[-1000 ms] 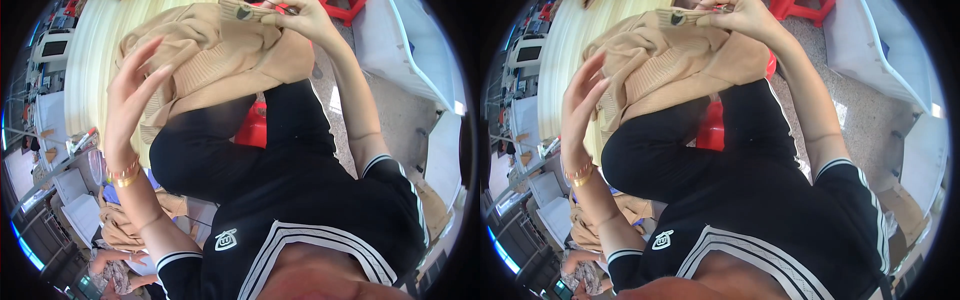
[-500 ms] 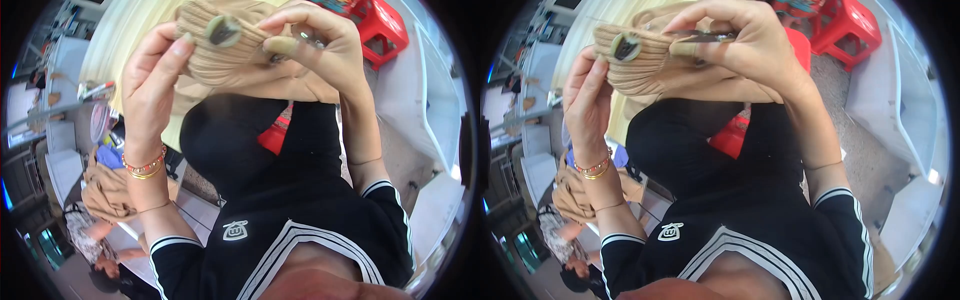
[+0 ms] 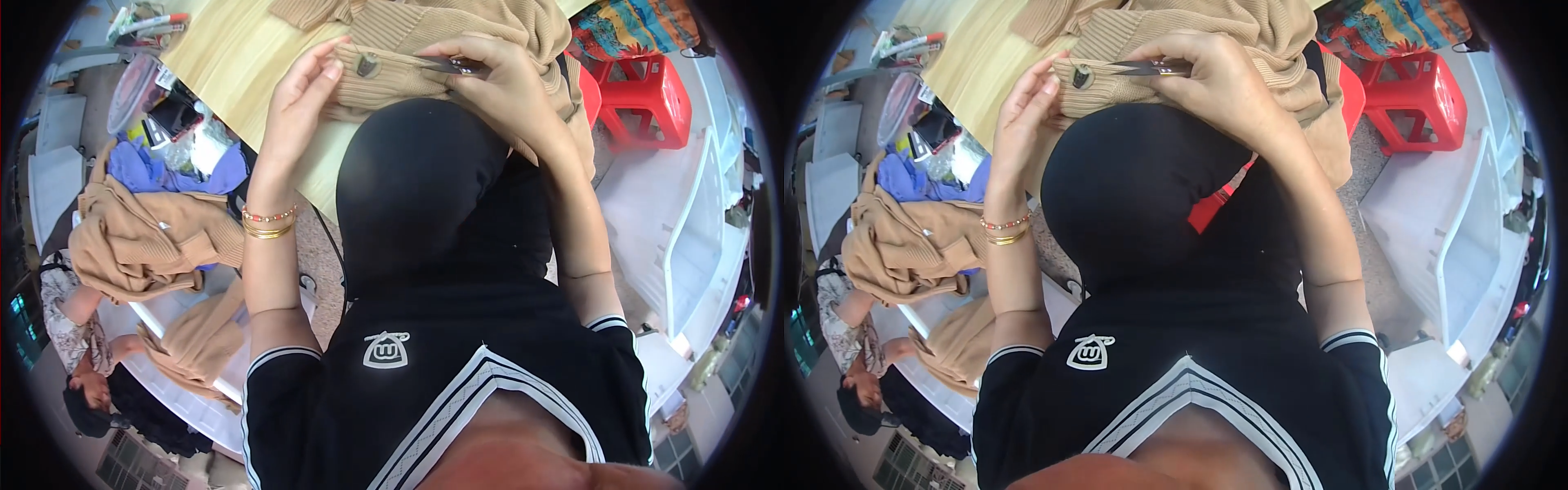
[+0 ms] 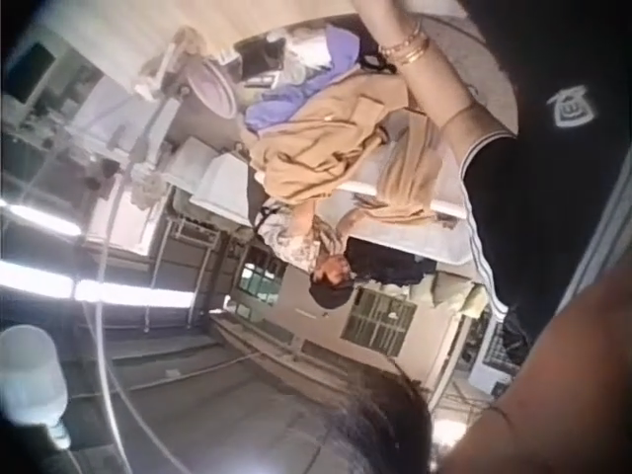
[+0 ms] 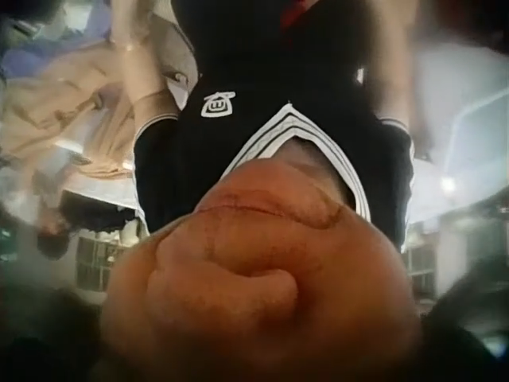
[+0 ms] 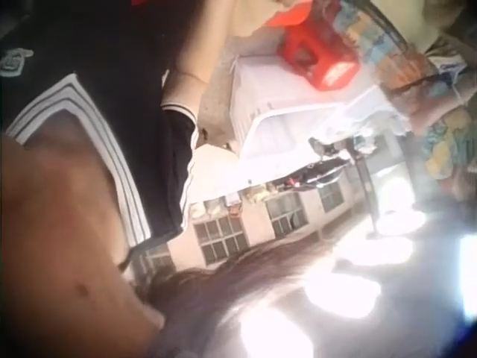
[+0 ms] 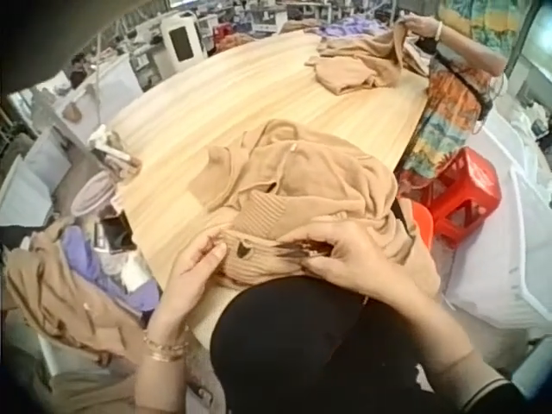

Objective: Trimming loose threads from knitted sweaters using a pair of small scissors in a factory setting.

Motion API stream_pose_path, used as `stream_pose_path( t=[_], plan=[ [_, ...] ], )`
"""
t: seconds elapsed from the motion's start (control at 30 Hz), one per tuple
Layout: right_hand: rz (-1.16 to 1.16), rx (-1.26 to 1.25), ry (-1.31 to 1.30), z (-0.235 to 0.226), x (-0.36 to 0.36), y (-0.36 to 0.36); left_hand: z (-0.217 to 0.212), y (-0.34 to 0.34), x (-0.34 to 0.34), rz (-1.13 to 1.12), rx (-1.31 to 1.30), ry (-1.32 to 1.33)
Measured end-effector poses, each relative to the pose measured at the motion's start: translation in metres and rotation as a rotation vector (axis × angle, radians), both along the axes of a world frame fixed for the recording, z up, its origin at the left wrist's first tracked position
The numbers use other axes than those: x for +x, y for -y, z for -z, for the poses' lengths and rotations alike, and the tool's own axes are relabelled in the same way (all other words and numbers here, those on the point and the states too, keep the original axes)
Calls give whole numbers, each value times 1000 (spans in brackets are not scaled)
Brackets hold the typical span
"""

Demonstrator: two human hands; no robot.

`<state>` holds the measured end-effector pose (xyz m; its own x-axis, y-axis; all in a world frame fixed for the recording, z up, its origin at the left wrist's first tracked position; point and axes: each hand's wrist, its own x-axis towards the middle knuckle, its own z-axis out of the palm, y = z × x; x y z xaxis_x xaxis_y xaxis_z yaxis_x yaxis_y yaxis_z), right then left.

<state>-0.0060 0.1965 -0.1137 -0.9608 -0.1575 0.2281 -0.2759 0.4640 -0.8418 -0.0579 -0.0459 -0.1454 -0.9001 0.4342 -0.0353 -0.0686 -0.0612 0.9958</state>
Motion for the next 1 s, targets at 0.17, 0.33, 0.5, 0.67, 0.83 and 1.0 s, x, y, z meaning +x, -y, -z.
stream_pose_path(
  t=[0.17,0.33,0.5,0.67,0.83,1.0],
  plan=[
    [-6,7,24,8,-2,-1,-7,-1,-9,17,-131,-59],
    [-88,-73,56,6,-7,-6,-8,-3,-13,108,-148,-29],
    [-122,-147,137,1,-11,-8,-10,-7,-16,197,-78,86],
    [-101,-95,208,-6,-13,-5,10,-5,-19,-29,-146,-491],
    [-55,-40,266,-12,-13,-2,10,-7,-11,-82,-98,-418],
    [-68,171,8,-18,-14,2,7,-1,-9,-72,-6,-373]
  ],
)
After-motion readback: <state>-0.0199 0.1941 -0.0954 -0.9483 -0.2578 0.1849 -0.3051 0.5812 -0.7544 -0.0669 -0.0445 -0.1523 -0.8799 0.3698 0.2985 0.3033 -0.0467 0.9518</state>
